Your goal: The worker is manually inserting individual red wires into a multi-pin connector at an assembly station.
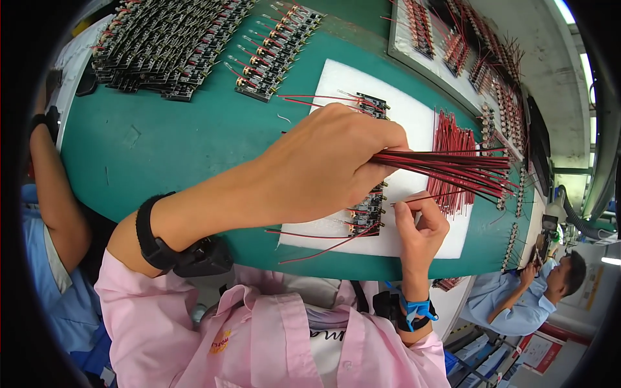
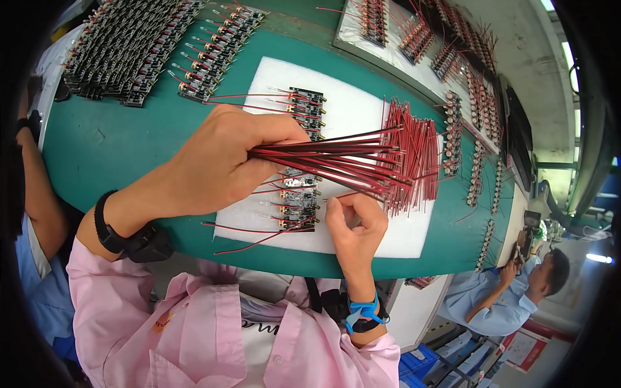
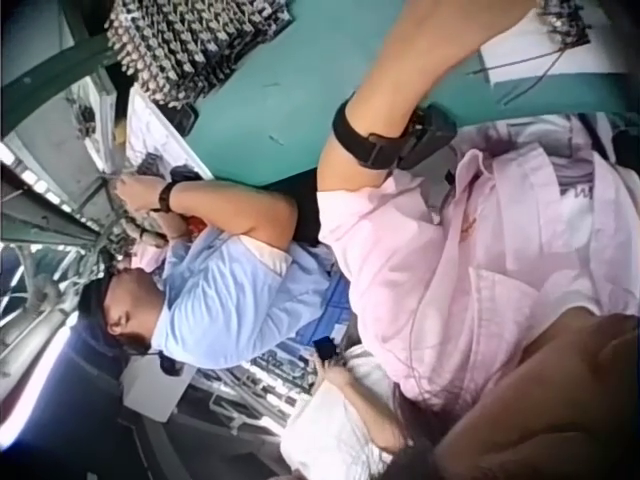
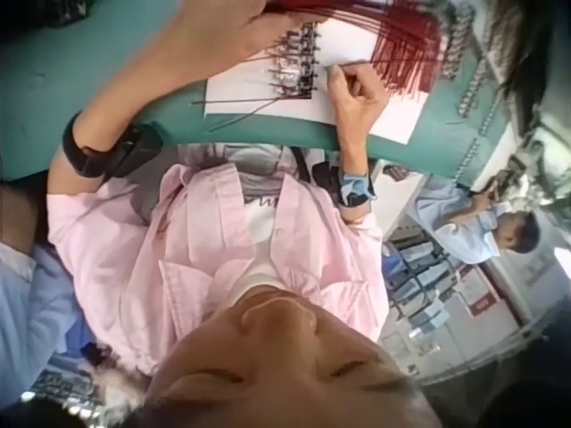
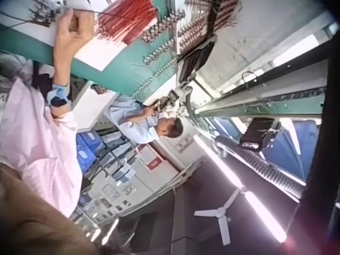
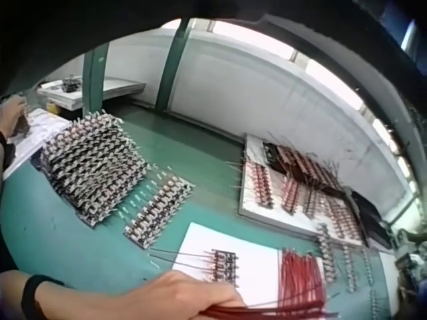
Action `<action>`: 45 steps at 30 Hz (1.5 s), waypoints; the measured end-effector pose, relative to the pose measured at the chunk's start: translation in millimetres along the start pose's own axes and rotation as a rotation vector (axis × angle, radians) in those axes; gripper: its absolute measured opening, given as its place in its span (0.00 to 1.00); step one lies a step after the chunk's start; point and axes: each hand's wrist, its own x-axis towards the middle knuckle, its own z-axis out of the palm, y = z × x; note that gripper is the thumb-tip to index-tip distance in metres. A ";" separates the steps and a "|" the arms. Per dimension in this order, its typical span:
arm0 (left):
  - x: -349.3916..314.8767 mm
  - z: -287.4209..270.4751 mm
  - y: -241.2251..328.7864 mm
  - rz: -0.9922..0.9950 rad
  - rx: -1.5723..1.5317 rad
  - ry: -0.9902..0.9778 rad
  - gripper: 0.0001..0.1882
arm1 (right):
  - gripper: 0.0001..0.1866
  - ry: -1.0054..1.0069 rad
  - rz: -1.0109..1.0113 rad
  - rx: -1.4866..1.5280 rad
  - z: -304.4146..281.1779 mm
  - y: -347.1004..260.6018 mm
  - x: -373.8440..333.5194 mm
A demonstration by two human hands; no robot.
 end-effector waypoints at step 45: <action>-7.1 7.0 -1.6 0.056 0.095 -0.045 0.08 | 0.07 -0.159 0.025 -0.019 -1.8 -2.0 -0.4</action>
